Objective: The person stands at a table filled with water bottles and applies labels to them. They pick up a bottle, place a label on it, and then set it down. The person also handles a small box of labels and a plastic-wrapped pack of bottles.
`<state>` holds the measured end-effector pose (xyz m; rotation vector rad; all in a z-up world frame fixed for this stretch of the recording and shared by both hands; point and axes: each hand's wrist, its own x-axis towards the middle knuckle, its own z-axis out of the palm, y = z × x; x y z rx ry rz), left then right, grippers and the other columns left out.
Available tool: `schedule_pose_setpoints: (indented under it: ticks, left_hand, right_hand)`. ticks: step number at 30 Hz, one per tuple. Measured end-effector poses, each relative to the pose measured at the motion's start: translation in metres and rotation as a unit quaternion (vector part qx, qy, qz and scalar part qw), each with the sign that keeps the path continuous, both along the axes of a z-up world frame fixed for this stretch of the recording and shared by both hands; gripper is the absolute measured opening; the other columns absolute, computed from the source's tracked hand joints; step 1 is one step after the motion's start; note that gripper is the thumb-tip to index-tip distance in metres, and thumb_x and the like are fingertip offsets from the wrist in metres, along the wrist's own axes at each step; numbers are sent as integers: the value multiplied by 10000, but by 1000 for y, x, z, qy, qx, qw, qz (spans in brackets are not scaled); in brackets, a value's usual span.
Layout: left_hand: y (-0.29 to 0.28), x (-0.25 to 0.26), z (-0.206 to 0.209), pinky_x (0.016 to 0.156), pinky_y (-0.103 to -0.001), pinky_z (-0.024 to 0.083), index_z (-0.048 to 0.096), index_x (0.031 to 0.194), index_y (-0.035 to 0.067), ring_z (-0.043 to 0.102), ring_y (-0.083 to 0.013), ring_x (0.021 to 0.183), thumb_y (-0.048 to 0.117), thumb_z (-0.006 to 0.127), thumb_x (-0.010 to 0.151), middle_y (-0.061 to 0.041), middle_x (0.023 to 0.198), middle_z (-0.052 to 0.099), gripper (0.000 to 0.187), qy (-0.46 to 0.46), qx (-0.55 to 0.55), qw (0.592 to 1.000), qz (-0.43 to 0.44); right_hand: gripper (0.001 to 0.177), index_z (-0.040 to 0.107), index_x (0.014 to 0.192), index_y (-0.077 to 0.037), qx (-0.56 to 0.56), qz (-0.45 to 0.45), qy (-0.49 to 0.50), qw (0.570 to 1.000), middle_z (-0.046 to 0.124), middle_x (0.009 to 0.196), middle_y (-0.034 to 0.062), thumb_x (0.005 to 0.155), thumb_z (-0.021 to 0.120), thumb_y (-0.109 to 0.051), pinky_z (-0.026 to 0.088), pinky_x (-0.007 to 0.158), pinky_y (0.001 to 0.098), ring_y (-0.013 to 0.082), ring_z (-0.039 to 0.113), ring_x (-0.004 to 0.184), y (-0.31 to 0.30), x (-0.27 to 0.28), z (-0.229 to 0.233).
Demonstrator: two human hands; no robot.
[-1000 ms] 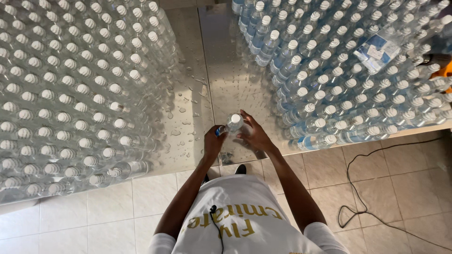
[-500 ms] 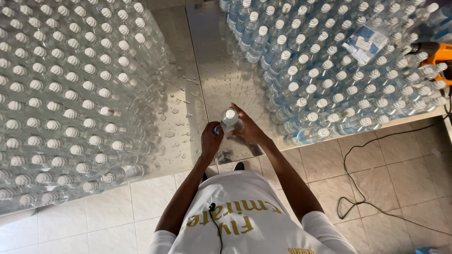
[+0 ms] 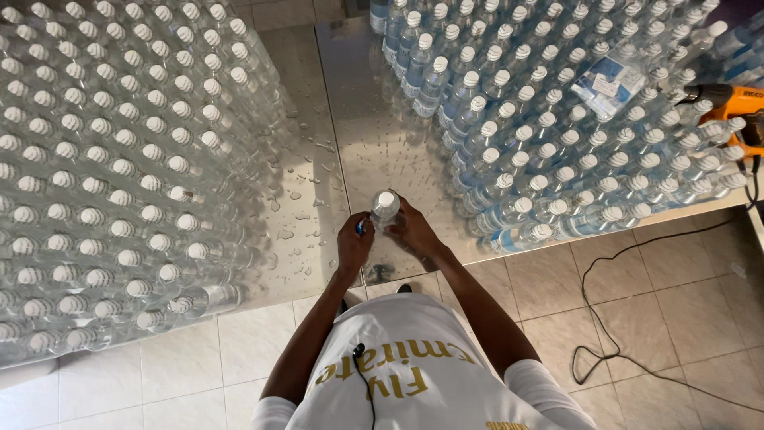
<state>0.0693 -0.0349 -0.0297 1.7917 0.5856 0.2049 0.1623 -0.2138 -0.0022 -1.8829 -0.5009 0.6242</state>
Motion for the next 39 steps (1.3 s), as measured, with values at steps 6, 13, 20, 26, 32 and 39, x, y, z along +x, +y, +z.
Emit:
schedule_pose_setpoints:
  ticks: [6, 13, 20, 26, 32, 39]
  left_hand:
    - [-1, -4, 9, 844, -471, 632, 803, 1277, 160, 796, -340, 963, 270, 678, 1039, -189, 1152, 809, 290, 32, -1, 999, 1]
    - [0, -7, 21, 866, -514, 635, 793, 1296, 130, 788, -416, 1036, 304, 651, 1053, -204, 1170, 808, 331, 51, -1, 999, -6]
    - [23, -43, 36, 840, -472, 596, 775, 1354, 121, 745, -254, 947, 410, 664, 1065, -156, 1059, 785, 424, 84, -42, 995, 45]
    - [40, -78, 34, 906, -522, 587, 765, 1382, 122, 760, -384, 1050, 431, 650, 1084, -234, 1127, 774, 445, 109, -36, 988, 99]
    - [67, -114, 33, 815, -487, 604, 777, 1337, 190, 786, -342, 952, 383, 686, 1042, -184, 1033, 806, 364, 122, -67, 980, 144]
    - [80, -156, 10, 644, -300, 563, 640, 1325, 44, 728, -201, 753, 172, 462, 1054, -180, 1179, 822, 349, 6, -338, 927, 159]
  right_hand:
    - [868, 427, 1687, -108, 28, -11, -38, 999, 565, 1621, 231, 928, 846, -141, 378, 1303, 570, 434, 483, 1543, 2, -10, 6]
    - [912, 428, 1677, -99, 40, -63, -95, 993, 534, 1584, 231, 935, 886, -367, 402, 1289, 567, 425, 520, 1495, 8, -18, 22]
    - [975, 480, 1624, -95, -42, -172, -212, 961, 575, 1308, 200, 863, 940, -494, 642, 968, 542, 390, 694, 1146, 6, 30, -12]
    - [1025, 256, 1732, -61, -32, -275, -293, 915, 465, 1501, 286, 1029, 628, -707, 489, 1096, 615, 466, 582, 1318, 14, 92, 0]
    - [818, 249, 1728, -33, -29, -217, -232, 948, 304, 1633, 288, 1077, 520, -446, 296, 1295, 630, 495, 328, 1544, 57, 17, 8]
    - [524, 585, 1520, -177, 57, 1, -85, 995, 594, 1421, 150, 1008, 620, -69, 614, 1087, 512, 367, 713, 1277, 157, -30, -37]
